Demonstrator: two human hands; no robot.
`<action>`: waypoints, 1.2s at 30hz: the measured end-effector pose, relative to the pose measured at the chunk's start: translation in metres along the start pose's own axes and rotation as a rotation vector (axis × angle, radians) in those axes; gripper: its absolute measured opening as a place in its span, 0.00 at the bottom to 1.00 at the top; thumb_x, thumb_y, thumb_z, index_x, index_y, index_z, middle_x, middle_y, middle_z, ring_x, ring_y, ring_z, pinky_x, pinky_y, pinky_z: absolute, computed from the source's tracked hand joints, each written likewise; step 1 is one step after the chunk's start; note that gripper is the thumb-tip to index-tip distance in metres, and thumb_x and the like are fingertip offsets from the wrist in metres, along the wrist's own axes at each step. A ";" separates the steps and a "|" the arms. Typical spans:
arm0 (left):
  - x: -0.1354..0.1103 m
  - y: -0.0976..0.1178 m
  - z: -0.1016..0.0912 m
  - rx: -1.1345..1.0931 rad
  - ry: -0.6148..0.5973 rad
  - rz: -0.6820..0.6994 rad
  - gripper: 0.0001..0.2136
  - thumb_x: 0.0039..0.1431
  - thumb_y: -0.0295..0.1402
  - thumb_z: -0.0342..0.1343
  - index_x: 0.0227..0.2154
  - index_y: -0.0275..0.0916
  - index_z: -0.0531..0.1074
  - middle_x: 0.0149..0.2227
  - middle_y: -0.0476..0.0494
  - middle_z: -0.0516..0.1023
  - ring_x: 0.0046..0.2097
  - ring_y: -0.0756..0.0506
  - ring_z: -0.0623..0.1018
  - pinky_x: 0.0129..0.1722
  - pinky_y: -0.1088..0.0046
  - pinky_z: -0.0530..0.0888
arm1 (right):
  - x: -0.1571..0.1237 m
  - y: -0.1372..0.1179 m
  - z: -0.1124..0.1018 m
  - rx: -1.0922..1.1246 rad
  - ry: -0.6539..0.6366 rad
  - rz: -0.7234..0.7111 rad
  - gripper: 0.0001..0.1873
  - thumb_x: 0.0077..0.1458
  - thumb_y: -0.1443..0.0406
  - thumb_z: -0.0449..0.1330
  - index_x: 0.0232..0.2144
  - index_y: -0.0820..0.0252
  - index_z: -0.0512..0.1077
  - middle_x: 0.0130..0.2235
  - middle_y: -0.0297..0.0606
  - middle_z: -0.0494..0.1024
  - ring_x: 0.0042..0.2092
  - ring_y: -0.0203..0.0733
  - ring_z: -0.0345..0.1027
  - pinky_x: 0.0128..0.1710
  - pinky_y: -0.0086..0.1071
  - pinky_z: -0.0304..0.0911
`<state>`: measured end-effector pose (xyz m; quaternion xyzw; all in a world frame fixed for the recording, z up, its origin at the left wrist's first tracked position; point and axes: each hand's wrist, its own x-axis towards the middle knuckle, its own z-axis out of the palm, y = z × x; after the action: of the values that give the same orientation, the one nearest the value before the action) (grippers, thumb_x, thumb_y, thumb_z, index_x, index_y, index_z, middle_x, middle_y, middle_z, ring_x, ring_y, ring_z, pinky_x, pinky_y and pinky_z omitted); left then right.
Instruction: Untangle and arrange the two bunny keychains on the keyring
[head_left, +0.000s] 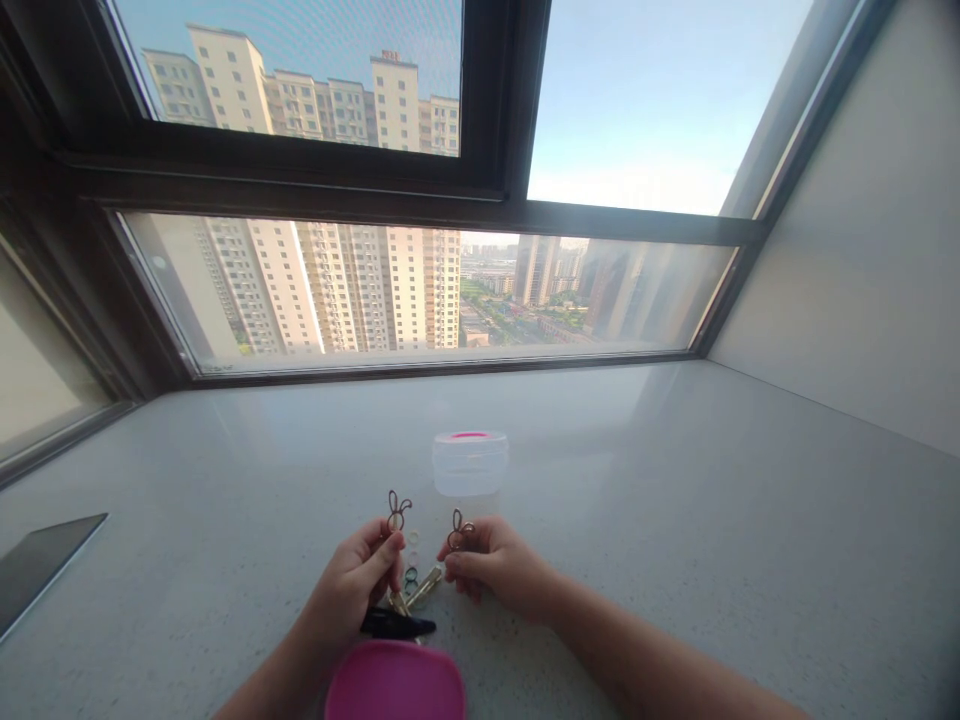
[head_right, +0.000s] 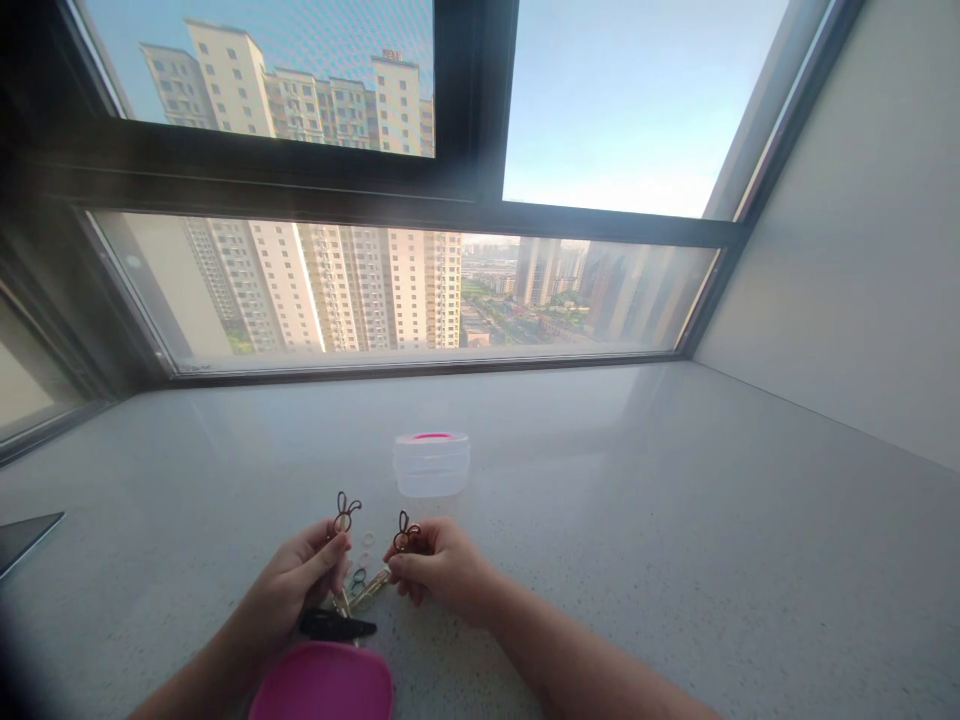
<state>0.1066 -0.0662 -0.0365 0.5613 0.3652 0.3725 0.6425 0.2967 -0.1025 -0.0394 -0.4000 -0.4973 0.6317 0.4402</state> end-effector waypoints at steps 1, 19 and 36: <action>0.000 0.001 0.001 -0.009 0.004 -0.009 0.11 0.54 0.39 0.52 0.25 0.36 0.63 0.15 0.54 0.67 0.15 0.58 0.56 0.14 0.83 0.49 | 0.000 0.000 0.000 0.010 -0.001 0.005 0.15 0.41 0.59 0.63 0.28 0.67 0.69 0.22 0.33 0.69 0.20 0.29 0.60 0.17 0.22 0.54; 0.001 0.006 0.002 -0.083 -0.031 -0.025 0.07 0.53 0.34 0.53 0.32 0.36 0.66 0.24 0.48 0.74 0.17 0.57 0.58 0.14 0.83 0.53 | -0.004 -0.007 -0.001 -0.061 -0.035 0.024 0.13 0.41 0.66 0.61 0.33 0.67 0.74 0.23 0.35 0.71 0.22 0.30 0.60 0.19 0.24 0.55; -0.001 0.008 0.000 -0.010 -0.017 -0.082 0.10 0.48 0.34 0.58 0.31 0.35 0.68 0.23 0.47 0.76 0.18 0.55 0.63 0.16 0.82 0.56 | -0.005 -0.006 -0.002 -0.092 -0.025 0.048 0.16 0.40 0.66 0.60 0.35 0.67 0.74 0.24 0.35 0.71 0.22 0.30 0.60 0.19 0.24 0.55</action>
<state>0.1059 -0.0664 -0.0282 0.5456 0.3805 0.3430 0.6632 0.3011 -0.1061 -0.0336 -0.4236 -0.5216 0.6235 0.3996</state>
